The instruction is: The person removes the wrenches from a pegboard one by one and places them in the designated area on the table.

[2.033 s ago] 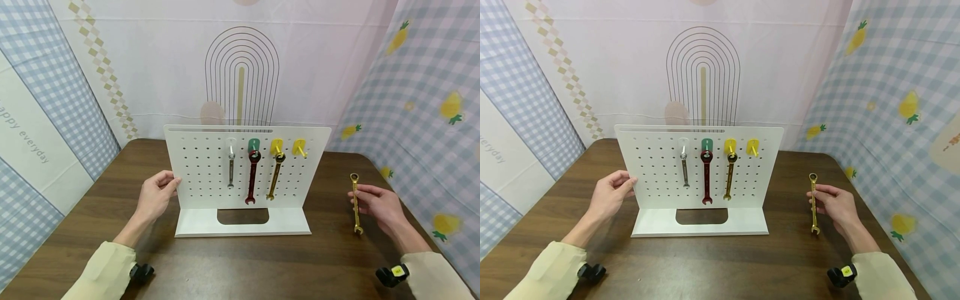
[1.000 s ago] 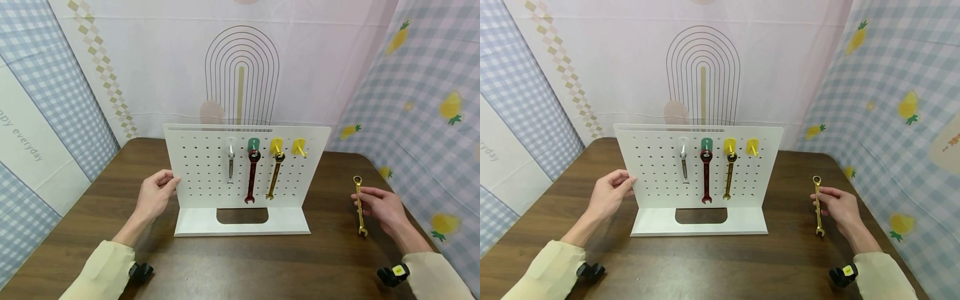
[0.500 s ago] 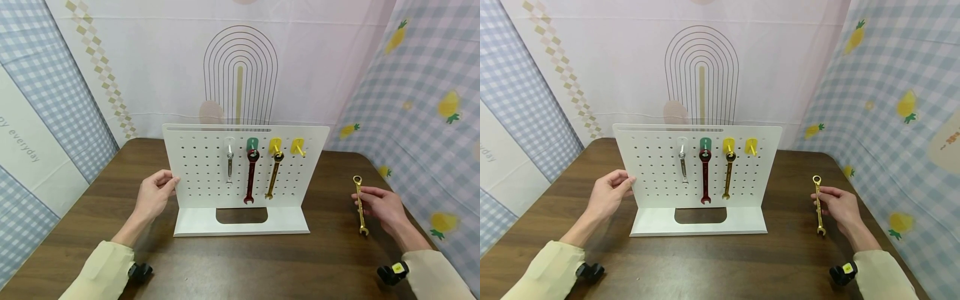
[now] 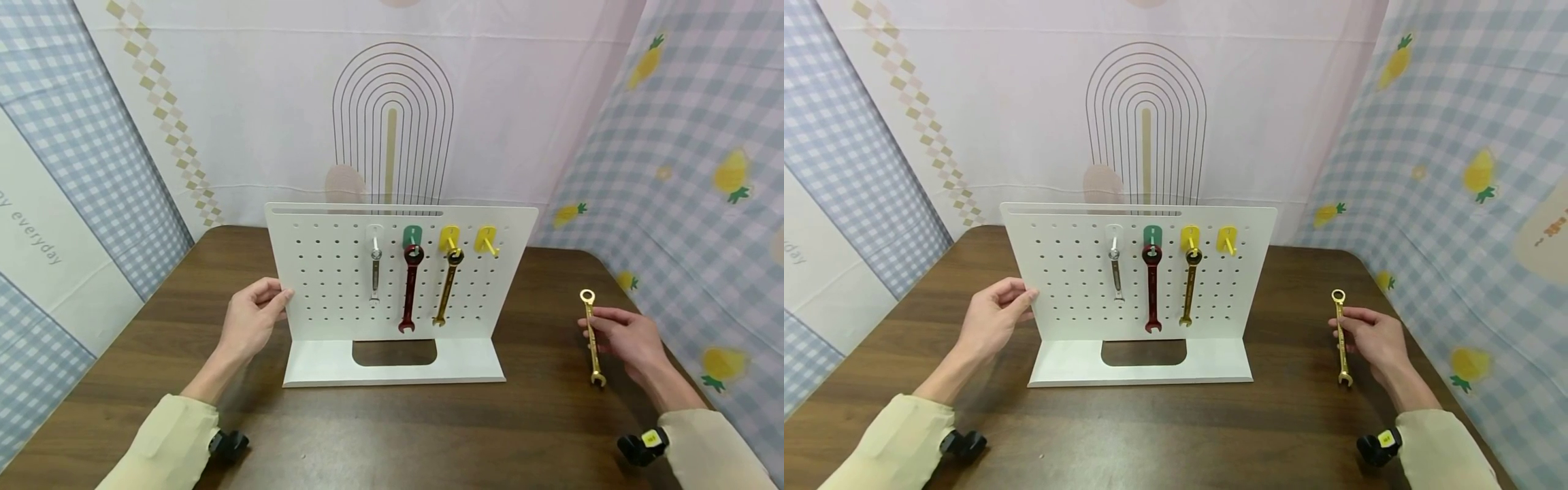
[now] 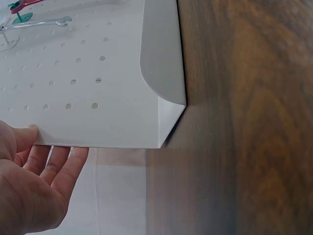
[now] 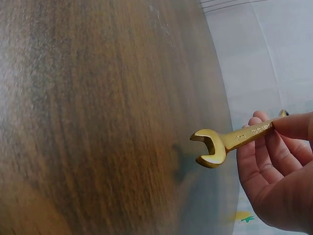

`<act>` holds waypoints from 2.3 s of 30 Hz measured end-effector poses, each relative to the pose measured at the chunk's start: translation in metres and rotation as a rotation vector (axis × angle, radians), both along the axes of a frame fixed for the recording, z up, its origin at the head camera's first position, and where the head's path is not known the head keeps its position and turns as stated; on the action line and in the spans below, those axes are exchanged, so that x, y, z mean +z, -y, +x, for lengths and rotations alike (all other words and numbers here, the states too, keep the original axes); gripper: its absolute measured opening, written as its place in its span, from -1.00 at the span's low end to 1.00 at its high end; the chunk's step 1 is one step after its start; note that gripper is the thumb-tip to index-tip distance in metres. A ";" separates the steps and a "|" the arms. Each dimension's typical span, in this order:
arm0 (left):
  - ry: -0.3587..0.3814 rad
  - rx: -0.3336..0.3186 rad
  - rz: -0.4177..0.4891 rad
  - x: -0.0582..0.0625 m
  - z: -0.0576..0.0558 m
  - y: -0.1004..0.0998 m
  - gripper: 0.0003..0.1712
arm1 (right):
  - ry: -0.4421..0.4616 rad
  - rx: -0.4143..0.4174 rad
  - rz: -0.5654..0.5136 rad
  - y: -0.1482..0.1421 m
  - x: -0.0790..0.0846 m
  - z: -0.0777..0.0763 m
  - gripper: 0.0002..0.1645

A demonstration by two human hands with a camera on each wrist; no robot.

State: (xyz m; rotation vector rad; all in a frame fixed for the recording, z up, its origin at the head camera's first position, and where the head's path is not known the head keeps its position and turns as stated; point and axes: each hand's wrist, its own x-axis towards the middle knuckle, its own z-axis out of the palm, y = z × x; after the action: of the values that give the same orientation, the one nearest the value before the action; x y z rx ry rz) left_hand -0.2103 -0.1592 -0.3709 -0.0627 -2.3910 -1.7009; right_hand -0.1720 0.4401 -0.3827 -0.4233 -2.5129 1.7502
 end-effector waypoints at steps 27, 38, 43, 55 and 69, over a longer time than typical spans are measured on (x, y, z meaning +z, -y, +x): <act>-0.016 -0.009 0.002 0.000 0.001 0.000 -0.76 | 0.043 -0.025 0.140 -0.009 -0.006 -0.002 -0.31; -0.015 -0.008 0.000 0.000 0.001 0.000 -0.76 | 0.050 -0.050 0.136 -0.013 -0.007 -0.001 -0.39; -0.019 -0.009 0.003 -0.001 0.001 0.000 -0.76 | 0.041 -0.064 0.120 -0.014 -0.008 -0.001 -0.49; -0.020 -0.013 -0.001 -0.001 0.001 0.001 -0.76 | 0.060 -0.104 0.101 -0.018 -0.008 -0.003 -0.66; -0.021 -0.011 -0.005 -0.001 0.000 0.001 -0.76 | 0.025 -0.057 0.104 -0.017 -0.011 -0.008 -0.49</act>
State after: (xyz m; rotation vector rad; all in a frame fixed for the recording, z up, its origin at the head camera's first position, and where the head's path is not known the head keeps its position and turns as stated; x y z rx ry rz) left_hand -0.2099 -0.1600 -0.3717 -0.0940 -2.3838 -1.6910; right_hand -0.1796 0.4568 -0.3933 -0.5086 -2.5674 1.5963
